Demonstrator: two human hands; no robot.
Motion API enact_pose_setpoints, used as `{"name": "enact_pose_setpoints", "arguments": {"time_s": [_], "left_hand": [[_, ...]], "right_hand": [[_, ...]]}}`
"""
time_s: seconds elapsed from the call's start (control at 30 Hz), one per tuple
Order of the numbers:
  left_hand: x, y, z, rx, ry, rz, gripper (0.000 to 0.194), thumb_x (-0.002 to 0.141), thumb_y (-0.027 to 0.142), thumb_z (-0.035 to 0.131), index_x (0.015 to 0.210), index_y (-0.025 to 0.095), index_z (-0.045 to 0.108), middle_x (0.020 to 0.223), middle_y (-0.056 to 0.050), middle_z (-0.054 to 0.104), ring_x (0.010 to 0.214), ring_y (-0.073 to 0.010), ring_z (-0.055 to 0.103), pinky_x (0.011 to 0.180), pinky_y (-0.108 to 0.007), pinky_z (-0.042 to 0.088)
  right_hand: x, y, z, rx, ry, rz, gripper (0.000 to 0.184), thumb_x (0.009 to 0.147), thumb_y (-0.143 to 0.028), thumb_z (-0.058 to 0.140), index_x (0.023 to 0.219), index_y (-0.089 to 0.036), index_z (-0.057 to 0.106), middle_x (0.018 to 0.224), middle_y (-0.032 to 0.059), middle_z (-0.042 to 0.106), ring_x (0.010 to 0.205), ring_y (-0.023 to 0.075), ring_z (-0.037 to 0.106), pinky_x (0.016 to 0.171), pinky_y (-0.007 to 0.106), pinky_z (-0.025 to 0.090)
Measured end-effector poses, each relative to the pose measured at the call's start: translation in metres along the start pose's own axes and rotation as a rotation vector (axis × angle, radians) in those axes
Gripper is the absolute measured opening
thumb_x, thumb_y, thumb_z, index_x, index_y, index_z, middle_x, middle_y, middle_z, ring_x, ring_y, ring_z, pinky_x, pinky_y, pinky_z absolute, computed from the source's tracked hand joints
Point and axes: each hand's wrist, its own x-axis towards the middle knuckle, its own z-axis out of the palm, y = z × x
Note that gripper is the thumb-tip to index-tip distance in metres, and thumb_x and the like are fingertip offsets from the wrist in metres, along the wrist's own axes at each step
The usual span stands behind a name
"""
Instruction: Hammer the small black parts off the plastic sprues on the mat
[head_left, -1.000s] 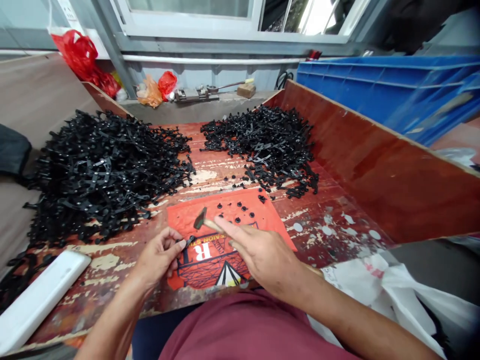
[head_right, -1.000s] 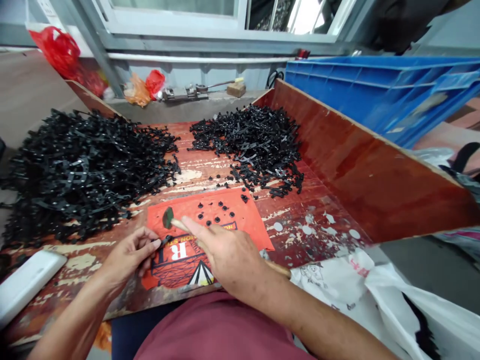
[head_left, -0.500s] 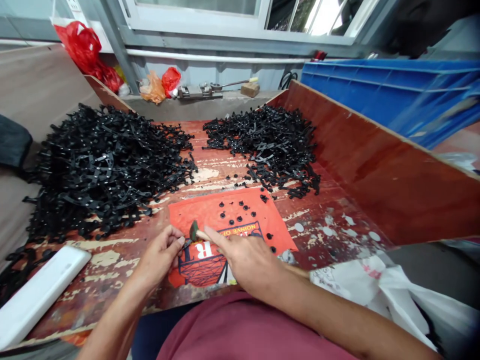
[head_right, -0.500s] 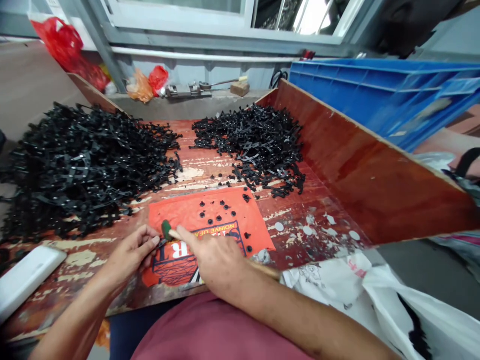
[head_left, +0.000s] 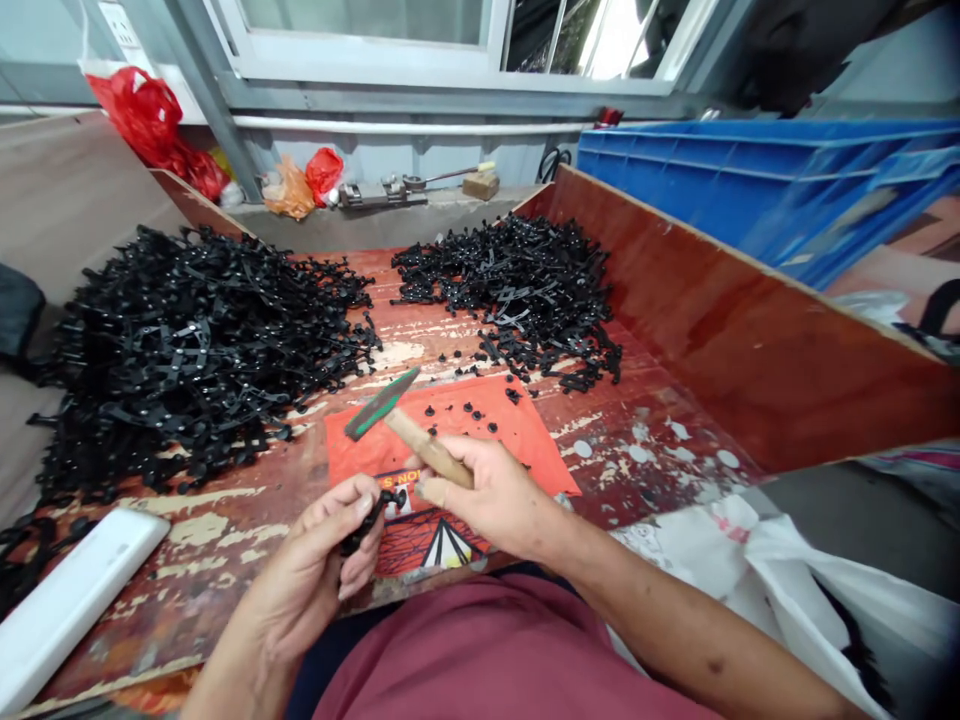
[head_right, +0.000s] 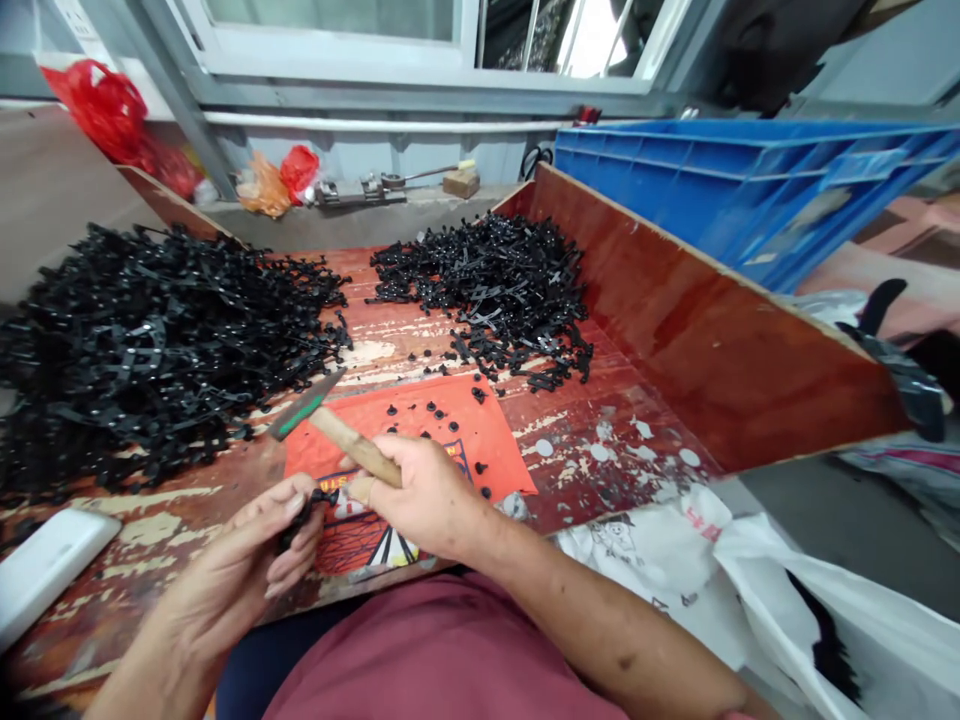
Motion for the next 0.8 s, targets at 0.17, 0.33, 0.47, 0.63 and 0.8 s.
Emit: {"name": "enact_pose_setpoints", "arguments": {"time_s": [0.17,0.33,0.47,0.63,0.8], "left_hand": [[0.0,-0.008,0.007,0.047,0.008,0.002,0.025,0.083,0.039,0.072,0.094,0.024,0.055,0.053,0.009,0.042,0.037,-0.0034,0.025,0.037,-0.016,0.024],[-0.003,-0.006,0.016,0.099,0.045,0.043,0.03,0.082,0.043,0.072,0.095,0.025,0.052,0.051,0.011,0.041,0.037,-0.004,0.025,0.037,-0.016,0.025],[-0.004,-0.003,0.025,0.128,0.084,0.119,0.029,0.083,0.04,0.073,0.096,0.024,0.052,0.051,0.011,0.04,0.038,-0.0037,0.026,0.038,-0.015,0.025],[-0.006,-0.003,0.031,0.1,0.106,0.131,0.029,0.084,0.04,0.072,0.097,0.023,0.053,0.051,0.011,0.041,0.038,-0.0036,0.027,0.038,-0.015,0.028],[-0.004,-0.009,0.038,-0.075,0.106,0.105,0.03,0.078,0.036,0.079,0.089,0.02,0.056,0.057,0.008,0.047,0.04,-0.0026,0.029,0.036,-0.013,0.027]], "right_hand": [[-0.003,-0.001,0.008,-0.151,0.003,-0.139,0.018,0.082,-0.01,0.065,0.067,-0.017,0.058,0.073,-0.0049,0.049,0.071,0.0107,0.049,0.065,0.023,0.035],[-0.003,-0.002,0.008,-0.142,0.076,-0.101,0.01,0.08,-0.01,0.07,0.075,-0.017,0.067,0.077,-0.0039,0.054,0.072,0.0112,0.052,0.066,0.023,0.037],[-0.001,-0.003,0.007,-0.142,0.038,-0.063,0.009,0.083,-0.01,0.069,0.079,-0.017,0.07,0.076,-0.0039,0.056,0.071,0.0115,0.053,0.065,0.023,0.036],[0.0,0.003,0.008,-0.136,0.123,-0.142,0.023,0.079,-0.009,0.072,0.063,-0.017,0.057,0.069,-0.0053,0.049,0.065,0.0103,0.048,0.06,0.023,0.034],[-0.005,0.004,0.007,-0.421,0.189,-0.359,0.014,0.082,-0.008,0.061,0.074,-0.019,0.057,0.077,-0.0027,0.052,0.069,0.0125,0.051,0.061,0.024,0.035]]}}
